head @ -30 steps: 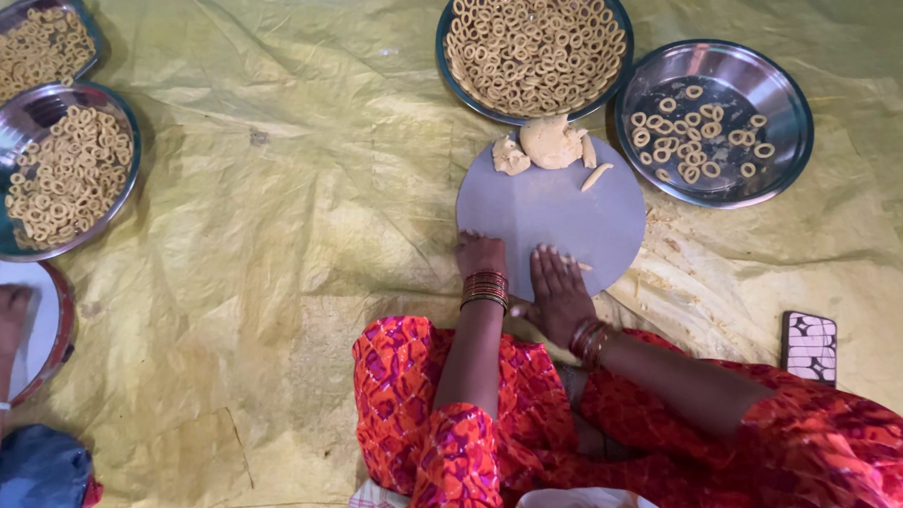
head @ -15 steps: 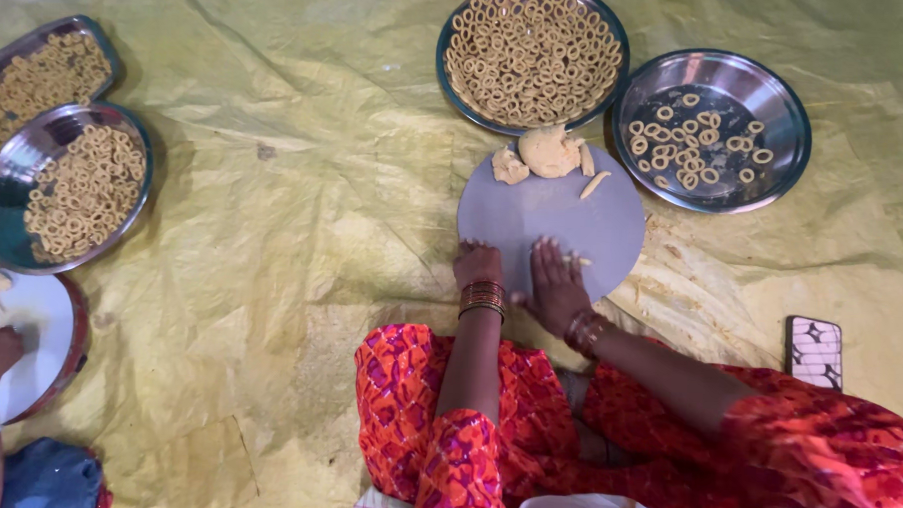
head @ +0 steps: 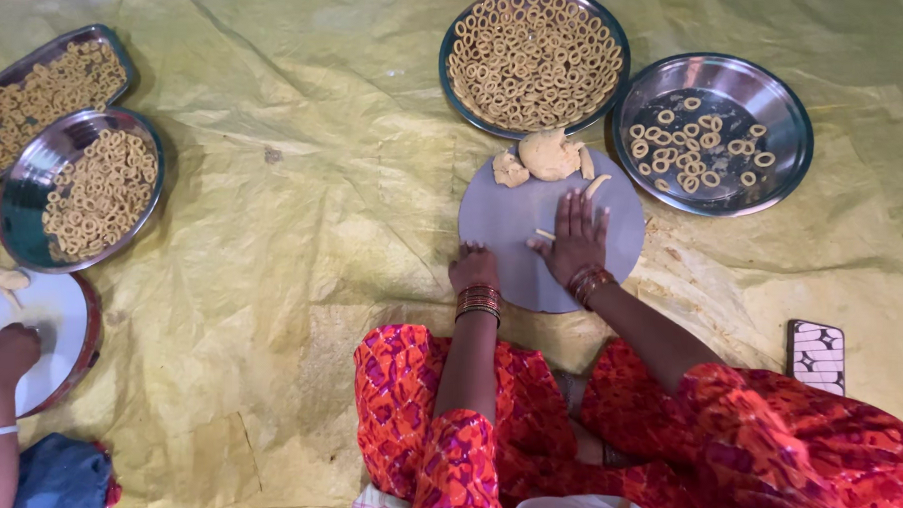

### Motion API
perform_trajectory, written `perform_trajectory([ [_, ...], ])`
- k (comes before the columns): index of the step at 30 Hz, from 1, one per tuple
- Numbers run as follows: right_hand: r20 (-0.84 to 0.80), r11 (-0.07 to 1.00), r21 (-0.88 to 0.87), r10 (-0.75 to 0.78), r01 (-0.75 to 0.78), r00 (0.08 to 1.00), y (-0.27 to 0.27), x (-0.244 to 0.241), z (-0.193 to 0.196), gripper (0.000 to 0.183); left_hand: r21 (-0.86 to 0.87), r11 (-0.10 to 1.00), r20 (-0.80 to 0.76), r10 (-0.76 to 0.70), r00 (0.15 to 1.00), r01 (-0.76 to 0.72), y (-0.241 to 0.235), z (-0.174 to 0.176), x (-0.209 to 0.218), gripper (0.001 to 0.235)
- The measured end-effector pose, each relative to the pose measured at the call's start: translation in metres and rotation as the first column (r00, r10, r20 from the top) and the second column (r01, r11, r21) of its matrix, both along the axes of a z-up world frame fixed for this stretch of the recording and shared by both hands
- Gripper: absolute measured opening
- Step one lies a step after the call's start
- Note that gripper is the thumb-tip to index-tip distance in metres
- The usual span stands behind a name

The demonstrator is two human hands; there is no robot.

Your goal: The person rolls small pieces of dough into thin ropes on a round board, then joins the ends to form rings and places them into a metal bowl. The process is repeated continuously with additional dough pieces.

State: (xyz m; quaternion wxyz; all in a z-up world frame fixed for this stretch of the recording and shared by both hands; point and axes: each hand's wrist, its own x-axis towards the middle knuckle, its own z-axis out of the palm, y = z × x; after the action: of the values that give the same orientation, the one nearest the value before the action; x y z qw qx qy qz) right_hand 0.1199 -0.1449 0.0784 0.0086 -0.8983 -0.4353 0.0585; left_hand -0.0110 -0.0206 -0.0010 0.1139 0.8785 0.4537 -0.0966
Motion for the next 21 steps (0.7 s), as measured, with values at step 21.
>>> perform_trajectory([
  [21, -0.013, 0.999, 0.019, 0.043, -0.043, 0.999, -0.031, -0.001, -0.013, 0.103, 0.018, 0.999, -0.072, -0.040, 0.997, 0.041, -0.007, 0.023, 0.003, 0.036],
])
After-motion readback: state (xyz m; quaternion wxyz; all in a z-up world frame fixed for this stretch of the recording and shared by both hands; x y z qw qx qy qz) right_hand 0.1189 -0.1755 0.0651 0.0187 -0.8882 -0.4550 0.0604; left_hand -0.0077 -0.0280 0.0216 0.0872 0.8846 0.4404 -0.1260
